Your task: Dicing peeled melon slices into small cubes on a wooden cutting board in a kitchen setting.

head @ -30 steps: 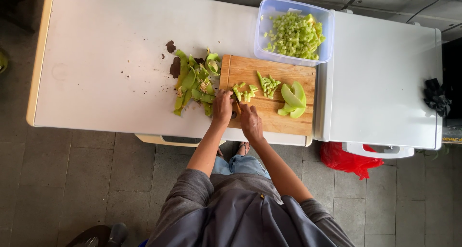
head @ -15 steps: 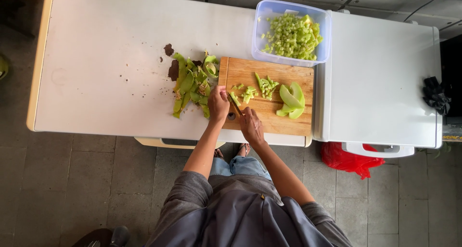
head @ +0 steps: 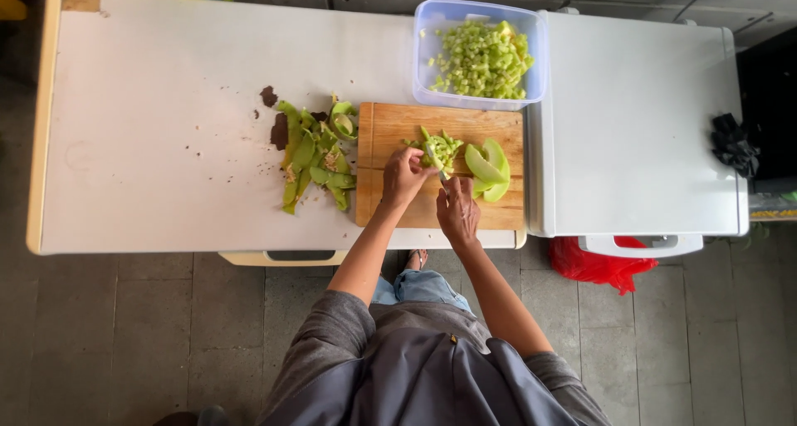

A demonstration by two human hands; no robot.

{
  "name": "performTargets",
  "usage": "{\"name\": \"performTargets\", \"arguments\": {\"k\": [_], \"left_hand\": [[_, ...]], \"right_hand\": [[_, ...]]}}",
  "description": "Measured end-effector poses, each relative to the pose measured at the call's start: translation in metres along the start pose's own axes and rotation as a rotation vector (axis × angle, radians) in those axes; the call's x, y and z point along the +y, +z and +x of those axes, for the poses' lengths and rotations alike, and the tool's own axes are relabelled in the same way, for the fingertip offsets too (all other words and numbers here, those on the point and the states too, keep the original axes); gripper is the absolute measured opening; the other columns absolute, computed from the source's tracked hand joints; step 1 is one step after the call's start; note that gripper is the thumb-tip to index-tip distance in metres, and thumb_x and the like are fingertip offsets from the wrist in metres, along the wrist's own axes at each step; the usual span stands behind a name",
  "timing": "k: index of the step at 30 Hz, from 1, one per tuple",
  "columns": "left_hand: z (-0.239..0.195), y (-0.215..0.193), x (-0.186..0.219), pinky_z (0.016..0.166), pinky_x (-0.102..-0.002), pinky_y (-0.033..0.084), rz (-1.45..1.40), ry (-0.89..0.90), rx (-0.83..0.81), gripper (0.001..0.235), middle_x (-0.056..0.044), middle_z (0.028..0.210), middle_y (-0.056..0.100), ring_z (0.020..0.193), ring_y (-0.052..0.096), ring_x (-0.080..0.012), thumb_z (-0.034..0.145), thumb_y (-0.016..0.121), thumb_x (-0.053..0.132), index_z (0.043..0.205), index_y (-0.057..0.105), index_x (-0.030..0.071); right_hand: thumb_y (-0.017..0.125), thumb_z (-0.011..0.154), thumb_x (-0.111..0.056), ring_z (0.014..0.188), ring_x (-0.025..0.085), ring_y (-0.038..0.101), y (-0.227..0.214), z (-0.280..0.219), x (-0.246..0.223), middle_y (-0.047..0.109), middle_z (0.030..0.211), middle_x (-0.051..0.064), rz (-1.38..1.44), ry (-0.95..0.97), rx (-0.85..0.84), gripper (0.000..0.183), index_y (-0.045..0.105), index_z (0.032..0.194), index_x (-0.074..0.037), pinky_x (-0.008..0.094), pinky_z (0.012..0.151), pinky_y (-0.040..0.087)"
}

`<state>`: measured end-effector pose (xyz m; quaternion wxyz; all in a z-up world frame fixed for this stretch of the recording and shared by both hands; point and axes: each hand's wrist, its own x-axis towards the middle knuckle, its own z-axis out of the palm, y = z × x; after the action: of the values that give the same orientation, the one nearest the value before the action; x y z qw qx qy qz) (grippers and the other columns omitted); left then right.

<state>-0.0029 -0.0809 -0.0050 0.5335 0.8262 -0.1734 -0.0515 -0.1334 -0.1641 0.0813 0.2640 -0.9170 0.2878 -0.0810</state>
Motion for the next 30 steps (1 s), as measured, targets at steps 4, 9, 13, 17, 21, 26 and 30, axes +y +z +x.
{"name": "performTargets", "arguments": {"k": [4, 9, 13, 17, 21, 26, 30], "left_hand": [[0.006, 0.019, 0.014, 0.062, -0.030, 0.060, -0.074, -0.011, -0.049, 0.070, -0.004, 0.084, 0.059, 0.062, 0.071, -0.0176, 0.053, 0.101, 0.044, 0.102, 0.066, 0.008], [0.012, 0.019, 0.041, 0.069, -0.042, 0.058, 0.036, -0.082, -0.058, 0.052, -0.005, 0.075, 0.066, 0.073, 0.071, -0.0280, 0.058, 0.097, 0.029, 0.092, 0.062, 0.012], [0.023, 0.034, 0.022, 0.072, -0.043, 0.058, 0.079, -0.117, -0.026, 0.042, -0.004, 0.080, 0.069, 0.077, 0.072, -0.0259, 0.070, 0.089, 0.027, 0.098, 0.061, 0.014], [0.023, 0.036, 0.021, 0.075, -0.044, 0.058, 0.107, -0.076, 0.001, 0.033, -0.005, 0.083, 0.070, 0.083, 0.072, -0.0278, 0.077, 0.086, 0.025, 0.100, 0.063, 0.015], [0.012, 0.040, 0.034, 0.071, -0.035, 0.060, -0.006, -0.048, -0.110, 0.040, -0.002, 0.082, 0.072, 0.077, 0.073, -0.0193, 0.068, 0.093, 0.028, 0.095, 0.067, 0.017], [0.015, 0.059, 0.011, 0.071, -0.037, 0.060, 0.081, -0.046, -0.130, 0.027, -0.002, 0.081, 0.072, 0.078, 0.074, -0.0212, 0.075, 0.086, 0.018, 0.093, 0.067, 0.016], [0.013, 0.048, 0.020, 0.076, -0.043, 0.060, 0.219, -0.033, -0.117, 0.015, -0.002, 0.087, 0.072, 0.087, 0.074, -0.0265, 0.085, 0.077, 0.016, 0.097, 0.068, 0.019]], "right_hand": [[0.060, 0.093, -0.018, 0.073, 0.043, 0.071, -0.008, 0.000, 0.006, 0.051, 0.110, 0.006, -0.088, -0.068, 0.088, 0.014, 0.055, 0.106, -0.019, 0.054, 0.061, 0.061], [0.063, 0.091, -0.013, 0.072, 0.035, 0.073, -0.020, -0.008, 0.021, 0.051, 0.110, 0.003, -0.151, -0.191, 0.172, 0.015, 0.058, 0.104, -0.020, 0.046, 0.056, 0.062], [0.065, 0.088, -0.014, 0.073, 0.028, 0.074, -0.026, -0.011, 0.044, 0.052, 0.110, 0.000, -0.122, -0.176, 0.184, 0.018, 0.062, 0.104, -0.021, 0.042, 0.055, 0.062], [0.060, 0.089, -0.012, 0.070, 0.036, 0.072, -0.013, -0.004, 0.072, 0.057, 0.097, 0.005, 0.076, -0.026, 0.116, 0.016, 0.063, 0.104, -0.019, 0.047, 0.056, 0.060], [0.060, 0.090, -0.015, 0.075, 0.041, 0.071, -0.002, 0.000, 0.085, 0.063, 0.095, 0.012, 0.230, 0.038, 0.081, 0.014, 0.063, 0.103, -0.015, 0.051, 0.059, 0.058], [0.060, 0.089, -0.014, 0.074, 0.037, 0.073, -0.009, 0.003, 0.083, 0.068, 0.092, 0.013, 0.314, 0.059, 0.058, 0.015, 0.066, 0.102, -0.014, 0.044, 0.060, 0.059], [0.064, 0.088, -0.017, 0.075, 0.039, 0.072, 0.009, 0.019, 0.117, 0.065, 0.099, 0.011, 0.234, 0.070, 0.149, 0.023, 0.063, 0.111, -0.017, 0.052, 0.065, 0.060]]}}
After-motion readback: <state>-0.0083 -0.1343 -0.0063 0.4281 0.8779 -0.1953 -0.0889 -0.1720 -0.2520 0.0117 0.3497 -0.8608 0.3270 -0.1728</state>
